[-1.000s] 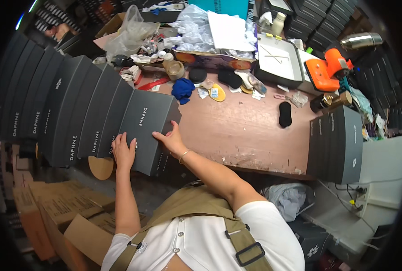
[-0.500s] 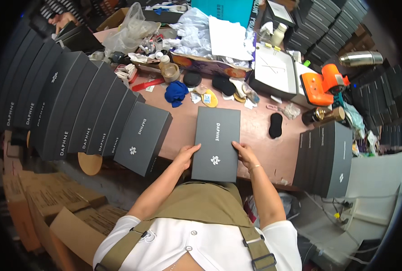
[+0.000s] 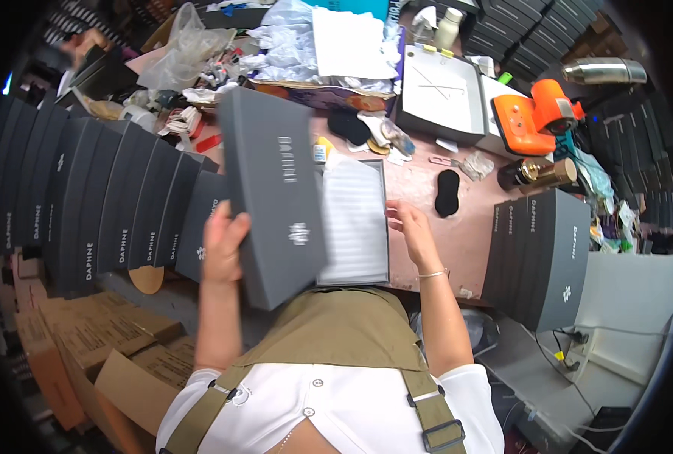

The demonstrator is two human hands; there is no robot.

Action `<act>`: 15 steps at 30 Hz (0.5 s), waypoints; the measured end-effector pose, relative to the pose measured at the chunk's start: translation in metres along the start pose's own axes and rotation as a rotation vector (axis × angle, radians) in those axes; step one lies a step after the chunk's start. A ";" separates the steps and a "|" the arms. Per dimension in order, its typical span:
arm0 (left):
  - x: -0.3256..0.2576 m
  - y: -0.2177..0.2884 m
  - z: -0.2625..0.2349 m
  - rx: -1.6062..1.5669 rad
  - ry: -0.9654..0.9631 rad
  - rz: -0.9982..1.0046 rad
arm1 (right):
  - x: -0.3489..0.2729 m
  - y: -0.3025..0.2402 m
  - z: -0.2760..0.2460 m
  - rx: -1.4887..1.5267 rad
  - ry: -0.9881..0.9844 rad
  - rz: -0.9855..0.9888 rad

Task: Inspecting, cleaning, and packing shoes into boxes for shipment.

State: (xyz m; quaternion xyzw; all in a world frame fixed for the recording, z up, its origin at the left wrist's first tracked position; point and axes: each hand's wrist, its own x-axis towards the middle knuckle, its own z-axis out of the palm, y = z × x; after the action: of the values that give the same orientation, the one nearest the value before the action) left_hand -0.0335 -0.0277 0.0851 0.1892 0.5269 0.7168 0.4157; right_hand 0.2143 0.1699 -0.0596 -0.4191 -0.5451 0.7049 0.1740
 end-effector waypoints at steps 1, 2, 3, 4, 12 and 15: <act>-0.002 0.017 -0.007 0.187 -0.030 0.053 | -0.002 0.001 -0.003 -0.191 0.030 -0.022; -0.002 0.028 -0.018 0.372 -0.052 0.117 | -0.003 -0.001 -0.003 -0.387 0.051 -0.041; 0.003 0.030 -0.030 0.648 -0.090 0.086 | -0.011 0.000 0.005 -0.350 0.038 -0.103; 0.006 0.027 -0.045 0.931 -0.112 0.052 | -0.018 -0.002 0.020 -0.664 0.028 -0.250; 0.032 -0.058 -0.099 1.393 0.001 0.490 | -0.024 0.087 0.011 -0.422 0.477 -0.227; 0.026 -0.086 -0.052 1.048 -0.400 0.218 | -0.063 0.097 -0.039 -0.068 0.312 0.228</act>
State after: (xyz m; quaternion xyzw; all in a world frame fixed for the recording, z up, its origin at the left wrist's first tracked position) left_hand -0.0520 -0.0296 -0.0170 0.5553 0.7005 0.3488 0.2817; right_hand 0.3027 0.1161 -0.1255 -0.5878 -0.4841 0.6278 0.1611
